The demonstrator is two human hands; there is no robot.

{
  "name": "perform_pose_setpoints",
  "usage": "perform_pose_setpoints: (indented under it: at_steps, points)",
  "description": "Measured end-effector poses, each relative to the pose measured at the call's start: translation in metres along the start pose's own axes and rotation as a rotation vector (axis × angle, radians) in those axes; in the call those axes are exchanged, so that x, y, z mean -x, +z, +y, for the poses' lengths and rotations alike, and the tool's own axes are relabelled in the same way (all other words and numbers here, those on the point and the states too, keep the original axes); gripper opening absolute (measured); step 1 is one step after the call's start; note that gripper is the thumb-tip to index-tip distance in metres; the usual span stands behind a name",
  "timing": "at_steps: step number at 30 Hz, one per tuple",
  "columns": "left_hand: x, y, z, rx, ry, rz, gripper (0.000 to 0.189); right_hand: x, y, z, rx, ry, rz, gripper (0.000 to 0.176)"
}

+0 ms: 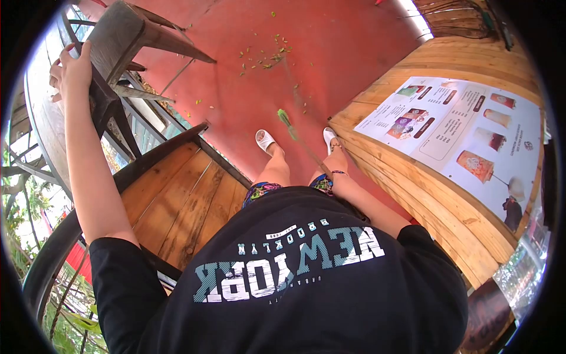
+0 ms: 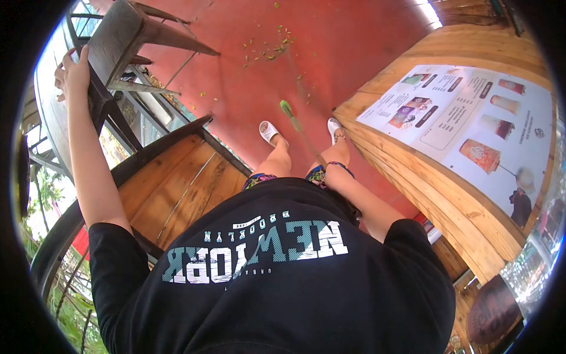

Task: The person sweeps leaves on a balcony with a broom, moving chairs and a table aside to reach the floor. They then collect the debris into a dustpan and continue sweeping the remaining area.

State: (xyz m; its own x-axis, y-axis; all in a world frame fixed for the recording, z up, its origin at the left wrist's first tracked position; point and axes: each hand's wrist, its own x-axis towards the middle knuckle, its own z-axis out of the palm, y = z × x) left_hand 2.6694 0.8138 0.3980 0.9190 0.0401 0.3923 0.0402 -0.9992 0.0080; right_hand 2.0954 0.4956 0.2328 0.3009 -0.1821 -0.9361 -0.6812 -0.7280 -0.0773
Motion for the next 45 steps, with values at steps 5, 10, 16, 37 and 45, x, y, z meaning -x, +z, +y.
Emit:
perform_pose_setpoints:
  at_steps: [5,10,16,37,45]
  points:
    - [0.001,-0.003,0.002,0.014,0.000,0.000,0.061,0.005,0.005,0.015,-0.080,-0.070,0.116,0.029]
    - [0.001,-0.001,-0.001,0.029,-0.014,0.002,0.060,0.024,-0.013,0.018,-0.123,0.054,0.120,0.030]
    - [0.002,0.000,-0.002,-0.025,0.018,0.029,0.059,-0.008,-0.004,0.056,-0.070,0.254,-0.002,0.017]
    - [0.002,-0.003,-0.002,-0.039,0.027,0.054,0.060,-0.065,-0.002,0.093,-0.517,0.376,-0.131,0.016]
    - [0.007,-0.014,0.008,-0.062,-0.023,-0.031,0.058,-0.210,-0.033,0.068,-1.523,-0.355,-0.100,0.016]
